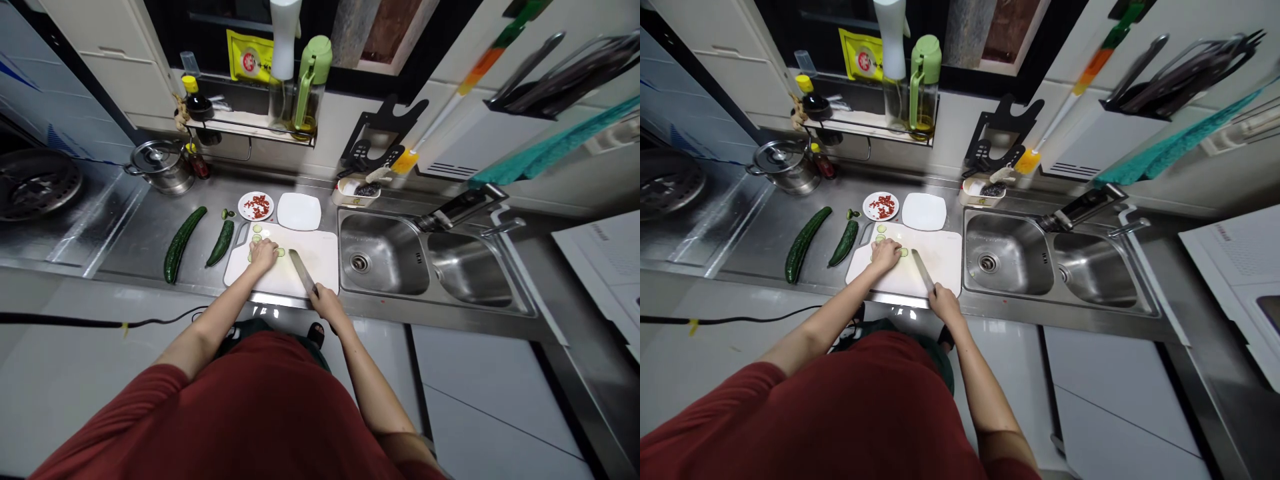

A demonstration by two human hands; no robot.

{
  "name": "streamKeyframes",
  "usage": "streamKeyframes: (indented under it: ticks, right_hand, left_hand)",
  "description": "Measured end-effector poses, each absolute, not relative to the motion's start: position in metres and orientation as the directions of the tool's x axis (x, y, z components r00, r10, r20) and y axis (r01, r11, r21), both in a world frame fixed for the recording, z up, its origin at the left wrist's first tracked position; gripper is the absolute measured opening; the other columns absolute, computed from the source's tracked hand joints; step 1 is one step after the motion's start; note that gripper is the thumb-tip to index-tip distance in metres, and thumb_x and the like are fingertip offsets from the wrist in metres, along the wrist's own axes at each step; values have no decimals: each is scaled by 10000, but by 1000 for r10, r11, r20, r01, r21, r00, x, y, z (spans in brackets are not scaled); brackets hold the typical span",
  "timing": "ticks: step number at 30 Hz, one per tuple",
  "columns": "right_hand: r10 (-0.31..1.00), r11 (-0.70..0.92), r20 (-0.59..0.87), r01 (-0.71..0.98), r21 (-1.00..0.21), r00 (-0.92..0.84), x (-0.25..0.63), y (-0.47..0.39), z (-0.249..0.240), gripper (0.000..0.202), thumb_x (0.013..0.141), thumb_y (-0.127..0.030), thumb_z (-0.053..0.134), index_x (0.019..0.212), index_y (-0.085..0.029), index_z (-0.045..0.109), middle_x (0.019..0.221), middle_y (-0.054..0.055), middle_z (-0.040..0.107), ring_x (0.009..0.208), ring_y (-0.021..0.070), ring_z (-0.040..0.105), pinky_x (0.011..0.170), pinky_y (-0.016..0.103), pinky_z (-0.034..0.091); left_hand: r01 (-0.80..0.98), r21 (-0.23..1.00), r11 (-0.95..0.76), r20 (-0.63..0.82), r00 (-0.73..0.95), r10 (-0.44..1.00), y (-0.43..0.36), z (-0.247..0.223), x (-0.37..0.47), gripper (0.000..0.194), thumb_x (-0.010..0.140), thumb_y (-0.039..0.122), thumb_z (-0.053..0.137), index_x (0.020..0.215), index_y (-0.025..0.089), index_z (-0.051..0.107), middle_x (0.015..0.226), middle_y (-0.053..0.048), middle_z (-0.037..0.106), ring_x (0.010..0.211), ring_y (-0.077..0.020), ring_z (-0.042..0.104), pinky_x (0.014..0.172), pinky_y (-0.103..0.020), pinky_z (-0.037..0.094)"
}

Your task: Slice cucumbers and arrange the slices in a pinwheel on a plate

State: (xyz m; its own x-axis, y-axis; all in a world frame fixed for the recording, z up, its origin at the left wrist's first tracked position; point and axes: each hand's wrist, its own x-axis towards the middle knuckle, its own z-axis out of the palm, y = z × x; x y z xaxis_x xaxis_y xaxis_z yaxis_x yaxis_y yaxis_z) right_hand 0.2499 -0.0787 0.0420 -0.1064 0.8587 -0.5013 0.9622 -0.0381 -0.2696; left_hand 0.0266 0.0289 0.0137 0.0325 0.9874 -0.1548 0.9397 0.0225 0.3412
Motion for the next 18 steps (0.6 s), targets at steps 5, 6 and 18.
streamKeyframes:
  ticks: [5, 6, 18]
  right_hand:
    - [889, -116, -457, 958, -263, -18, 255, -67, 36, 330, 973, -400, 350, 1068, -171, 569, 1004, 107, 681, 910, 193, 627, 693, 239, 370]
    - [892, -123, -451, 958, -261, -8, 256, -64, 35, 329, 969, -401, 356, 1060, -171, 572, 1004, 109, 681, 915, 196, 624, 694, 240, 366]
    - [875, -167, -483, 956, -241, 31, 260, -58, 31, 354, 966, -418, 365, 1075, -164, 586, 1028, 115, 680, 940, 203, 618, 728, 242, 374]
  left_hand:
    - [941, 338, 28, -153, 26, 988, 26, 15, 30, 292, 860, 345, 484, 1047, 259, 690, 1126, -96, 626, 1125, -284, 488, 970, -440, 266]
    - [941, 336, 27, -150, 26, 988, 26, 16, 31, 284, 855, 348, 492, 1031, 253, 694, 1116, -97, 628, 1120, -286, 490, 966, -441, 268]
    - [944, 322, 77, -148, -30, 988, 31, 12, 35, 238, 811, 389, 560, 945, 237, 685, 1101, -86, 638, 1106, -292, 499, 952, -444, 288]
